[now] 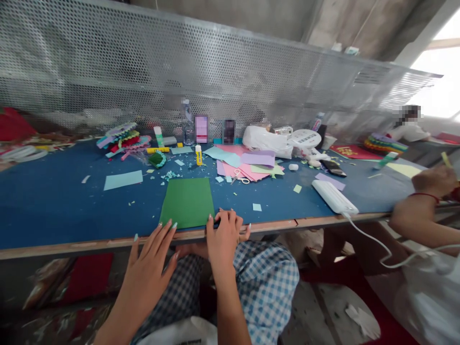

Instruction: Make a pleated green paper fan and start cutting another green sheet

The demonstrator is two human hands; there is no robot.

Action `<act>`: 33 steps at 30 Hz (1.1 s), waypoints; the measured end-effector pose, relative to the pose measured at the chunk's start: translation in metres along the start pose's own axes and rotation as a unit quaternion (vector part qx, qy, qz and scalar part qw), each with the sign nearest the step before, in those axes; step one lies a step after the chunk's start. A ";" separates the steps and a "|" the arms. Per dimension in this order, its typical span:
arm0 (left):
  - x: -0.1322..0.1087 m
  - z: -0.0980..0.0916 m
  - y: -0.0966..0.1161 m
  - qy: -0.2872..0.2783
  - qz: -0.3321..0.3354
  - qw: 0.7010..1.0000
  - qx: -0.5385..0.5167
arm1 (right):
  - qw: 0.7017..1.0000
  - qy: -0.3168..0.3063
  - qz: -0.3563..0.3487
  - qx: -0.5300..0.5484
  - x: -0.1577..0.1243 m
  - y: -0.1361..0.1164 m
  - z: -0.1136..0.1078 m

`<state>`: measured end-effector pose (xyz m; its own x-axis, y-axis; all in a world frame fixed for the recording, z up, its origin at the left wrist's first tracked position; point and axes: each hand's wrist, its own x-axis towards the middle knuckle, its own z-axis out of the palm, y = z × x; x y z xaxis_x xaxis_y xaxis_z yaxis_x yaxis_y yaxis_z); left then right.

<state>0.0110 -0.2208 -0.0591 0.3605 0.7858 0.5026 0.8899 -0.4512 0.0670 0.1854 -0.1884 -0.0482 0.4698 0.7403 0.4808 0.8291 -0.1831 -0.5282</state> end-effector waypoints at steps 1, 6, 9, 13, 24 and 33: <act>-0.001 0.001 0.000 0.001 0.001 1.000 -0.001 | 1.000 -0.001 0.004 0.001 0.000 0.000 0.000; -0.004 0.004 -0.002 0.004 0.003 1.000 -0.002 | 1.000 -0.002 0.020 0.008 0.001 -0.003 -0.002; -0.005 0.006 -0.004 0.012 0.004 1.000 0.000 | 1.000 0.005 0.024 0.011 0.001 -0.003 -0.001; -0.006 0.009 -0.005 0.023 0.007 1.000 0.007 | 0.999 0.014 0.024 0.018 0.003 -0.001 0.001; -0.009 0.024 0.010 0.054 -0.031 0.998 -0.001 | 0.966 0.086 -0.185 0.156 -0.043 -0.015 0.002; -0.008 0.025 0.012 0.071 -0.033 0.997 -0.024 | 0.906 -0.114 -0.381 0.143 -0.059 -0.007 0.013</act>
<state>0.0254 -0.2218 -0.0844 0.2553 0.7479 0.6128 0.8949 -0.4226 0.1430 0.1482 -0.2228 -0.0820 -0.3086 0.7010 0.6430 0.7587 0.5891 -0.2781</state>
